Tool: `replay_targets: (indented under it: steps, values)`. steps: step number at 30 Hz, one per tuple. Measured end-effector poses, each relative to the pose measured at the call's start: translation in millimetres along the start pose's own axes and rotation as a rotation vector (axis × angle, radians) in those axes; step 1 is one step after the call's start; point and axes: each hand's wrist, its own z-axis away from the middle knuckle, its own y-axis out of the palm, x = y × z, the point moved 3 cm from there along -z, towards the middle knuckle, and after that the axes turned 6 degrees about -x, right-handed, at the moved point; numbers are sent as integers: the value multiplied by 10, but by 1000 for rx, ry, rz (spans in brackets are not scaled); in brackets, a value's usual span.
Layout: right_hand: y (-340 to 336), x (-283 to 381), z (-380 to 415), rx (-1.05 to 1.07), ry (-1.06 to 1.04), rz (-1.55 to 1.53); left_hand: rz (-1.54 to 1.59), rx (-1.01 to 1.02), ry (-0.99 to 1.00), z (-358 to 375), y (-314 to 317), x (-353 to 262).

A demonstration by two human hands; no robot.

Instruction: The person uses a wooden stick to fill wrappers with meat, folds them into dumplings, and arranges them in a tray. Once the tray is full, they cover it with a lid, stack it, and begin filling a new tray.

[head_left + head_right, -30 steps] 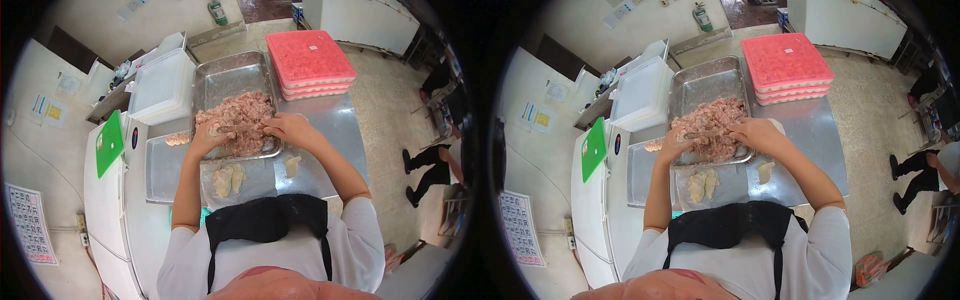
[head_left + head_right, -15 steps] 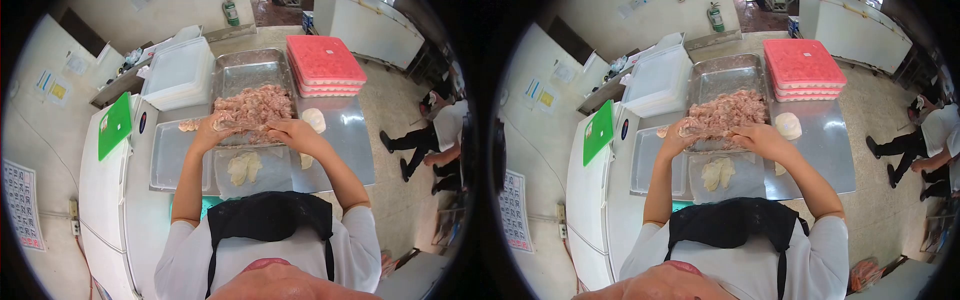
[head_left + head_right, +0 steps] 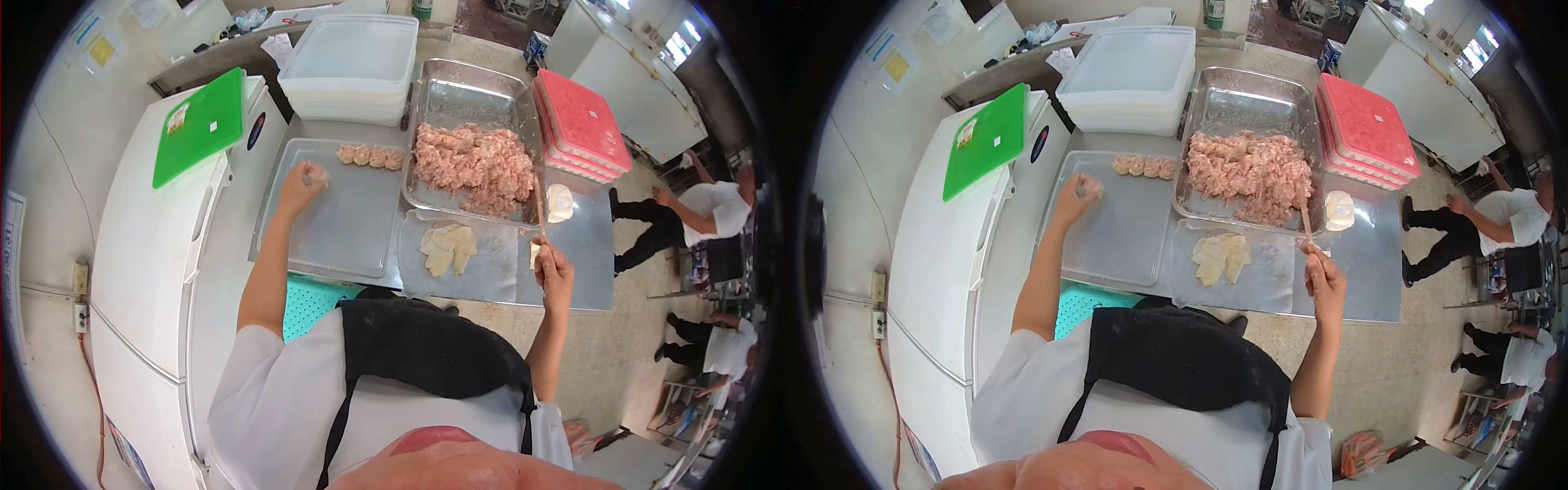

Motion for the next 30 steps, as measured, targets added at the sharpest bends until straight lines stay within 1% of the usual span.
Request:
replay_targets:
  steps: [1, 2, 3, 5, 6, 8, 9, 11, 14, 16, 18, 20, 21, 22, 23, 24, 26, 28, 30]
  values:
    - [15, -9, 93, -51, 24, -5, 20, -92, -105, -93, 23, 20]
    - [41, 14, 186, -56, 24, 7, 38, -182, -208, -188, 40, 30]
    - [66, 69, 281, -97, 45, -13, 49, -177, -207, -290, 90, 89]
    - [116, 136, 462, -146, 68, -22, -137, -250, -115, -439, 165, 167]
    - [124, 167, 538, -180, 71, -16, -124, -244, -117, -503, 215, 219]
    - [107, 221, 663, -220, 65, 3, -228, -195, -123, -617, 343, 294]
    - [78, 239, 716, -239, 59, 23, -212, -194, -125, -638, 361, 248]
    - [35, 263, 758, -260, 55, 54, -98, -100, -113, -645, 392, 169]
    - [-19, 282, 757, -289, 46, 75, -105, -46, -146, -649, 341, 89]
    - [7, 292, 655, -171, 111, 141, -98, -48, -106, -659, 359, 113]
    - [32, 214, 403, -56, 45, 343, -79, -26, -51, -644, 408, 115]
    - [90, 315, 100, 9, -73, 684, -89, -18, -11, -604, 386, 55]
    - [66, 356, -83, 47, -193, 921, -78, -2, -2, -564, 407, -10]
    - [48, 392, -284, 96, -319, 1155, -187, -129, 187, -502, 368, -139]
    - [28, 456, -492, 152, -313, 1271, -299, -260, 371, -399, 325, -288]
    - [26, 515, -682, 211, -309, 1382, -299, -257, 371, -282, 315, -454]
    - [103, 558, -997, 179, -447, 1514, -58, -71, 89, -7, 388, -892]
    - [244, -16, -1213, 325, -842, 1422, 169, 83, 192, 404, 645, -1753]
    - [417, 7, -954, 375, -904, 1457, 322, 221, 177, 672, 1100, -1966]
